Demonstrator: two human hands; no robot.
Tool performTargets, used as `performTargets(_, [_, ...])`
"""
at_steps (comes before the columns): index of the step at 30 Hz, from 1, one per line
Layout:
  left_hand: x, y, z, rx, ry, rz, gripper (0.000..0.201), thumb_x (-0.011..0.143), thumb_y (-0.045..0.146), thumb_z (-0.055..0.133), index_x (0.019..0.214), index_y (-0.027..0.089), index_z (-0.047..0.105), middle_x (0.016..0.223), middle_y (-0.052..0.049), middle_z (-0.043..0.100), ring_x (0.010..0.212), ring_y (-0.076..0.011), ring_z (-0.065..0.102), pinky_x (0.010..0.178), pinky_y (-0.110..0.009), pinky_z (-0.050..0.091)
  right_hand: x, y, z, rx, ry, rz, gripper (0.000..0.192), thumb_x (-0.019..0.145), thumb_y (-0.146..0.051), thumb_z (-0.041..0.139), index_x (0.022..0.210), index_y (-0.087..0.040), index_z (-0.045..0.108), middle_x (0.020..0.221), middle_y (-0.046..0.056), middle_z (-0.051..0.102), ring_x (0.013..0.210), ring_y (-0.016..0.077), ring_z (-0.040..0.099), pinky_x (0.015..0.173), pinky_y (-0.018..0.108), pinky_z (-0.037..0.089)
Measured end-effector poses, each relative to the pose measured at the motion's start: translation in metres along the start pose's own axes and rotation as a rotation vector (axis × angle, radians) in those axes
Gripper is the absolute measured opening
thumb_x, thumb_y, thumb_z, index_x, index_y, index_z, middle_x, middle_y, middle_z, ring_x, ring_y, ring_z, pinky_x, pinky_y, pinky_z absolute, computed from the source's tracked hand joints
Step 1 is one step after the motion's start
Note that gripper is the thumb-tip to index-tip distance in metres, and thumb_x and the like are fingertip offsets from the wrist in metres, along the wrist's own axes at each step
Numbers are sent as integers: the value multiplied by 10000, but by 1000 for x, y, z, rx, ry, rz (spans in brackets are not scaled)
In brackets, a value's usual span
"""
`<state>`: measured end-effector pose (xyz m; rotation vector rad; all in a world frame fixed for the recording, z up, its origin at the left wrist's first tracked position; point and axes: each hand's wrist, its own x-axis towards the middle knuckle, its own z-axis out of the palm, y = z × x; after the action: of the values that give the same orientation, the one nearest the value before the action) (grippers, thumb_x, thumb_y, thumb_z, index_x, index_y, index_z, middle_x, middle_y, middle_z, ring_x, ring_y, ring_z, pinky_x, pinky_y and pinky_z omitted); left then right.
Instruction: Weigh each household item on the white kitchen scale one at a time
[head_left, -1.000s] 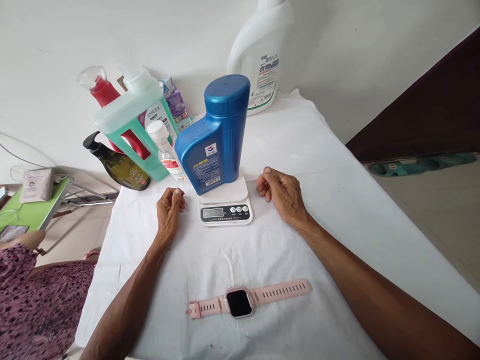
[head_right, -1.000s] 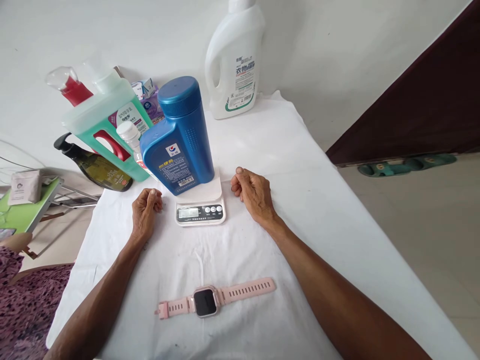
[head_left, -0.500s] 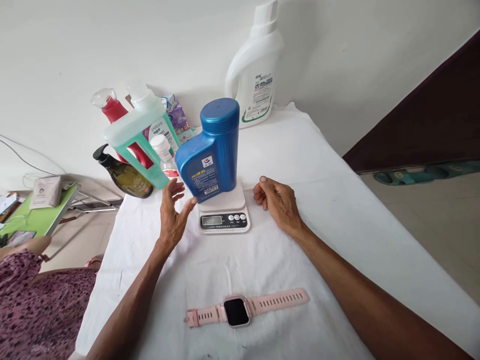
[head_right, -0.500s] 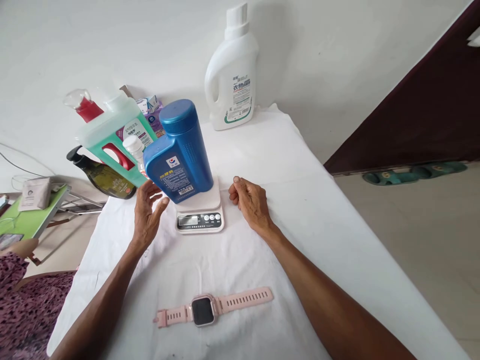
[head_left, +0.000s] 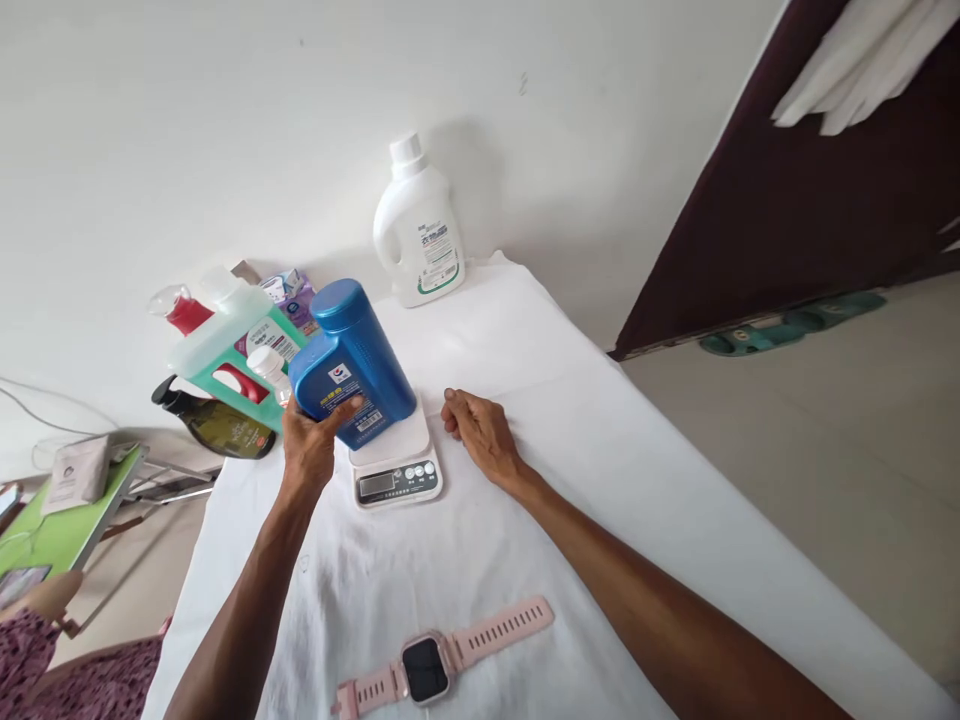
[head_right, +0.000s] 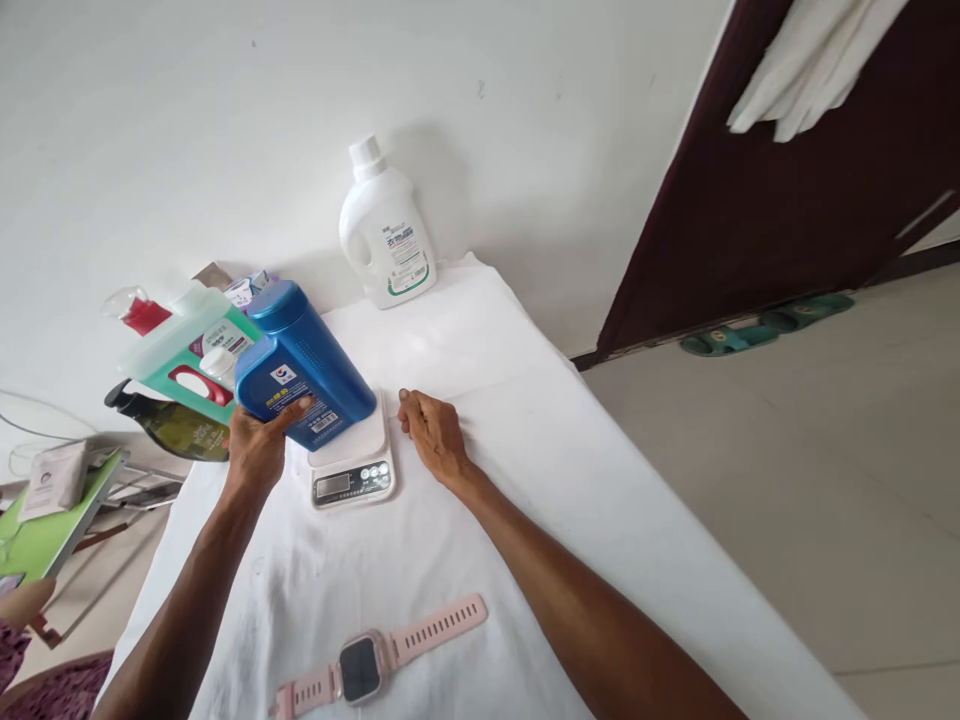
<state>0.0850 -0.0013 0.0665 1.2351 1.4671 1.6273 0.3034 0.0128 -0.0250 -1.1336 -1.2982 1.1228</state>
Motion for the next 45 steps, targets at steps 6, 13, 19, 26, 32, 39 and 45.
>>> performTargets(6, [41,14,60,-138,-50,41,642,489,331,1028,1042,171,744,1011,-79,812,885,-254,770,861,-446,657,-1,1,-1,9,-18,-25,611,1059,-711,369,700,-250,546,635,8,586,625,178,606,615,287,466])
performTargets(13, [117,-15,171,-157,-91,75,664,433,295,992,1007,186,675,930,-34,776,819,-210,726,824,-401,636,1,2,1,-72,-5,-66,573,1092,-614,294,706,-256,520,611,2,576,590,176,577,648,302,434])
performTargets(19, [141,-48,228,-163,-99,-11,650,478,241,960,1024,204,610,935,-23,732,846,-217,717,828,-409,623,3,6,2,-109,3,-63,602,1109,-630,262,708,-254,506,643,15,610,600,173,576,641,298,438])
performTargets(26, [161,-72,262,-116,-63,28,630,604,263,965,1089,204,567,1065,-81,722,970,-260,725,872,-423,608,1,7,1,-49,-28,-2,625,1075,-742,294,712,-271,485,614,-2,535,580,188,520,605,307,424])
performTargets(32, [175,-86,283,112,-42,117,684,703,294,964,1233,197,543,1272,-161,690,1204,-326,673,1031,-464,525,-1,7,0,4,-36,48,653,1050,-794,322,701,-266,481,642,3,540,601,180,515,608,296,437])
performTargets(39, [172,-85,292,316,-17,138,717,777,335,948,1320,142,520,1463,-296,552,1486,-467,448,1184,-574,340,-3,1,-5,-39,-35,50,695,1017,-845,360,645,-262,436,603,-5,506,559,164,462,587,297,422])
performTargets(45, [156,-66,272,348,-42,-3,652,785,257,923,1265,180,488,1502,-307,498,1479,-465,439,1178,-607,342,-4,0,-4,-32,-33,73,718,994,-871,372,664,-254,531,628,22,579,589,187,541,598,311,461])
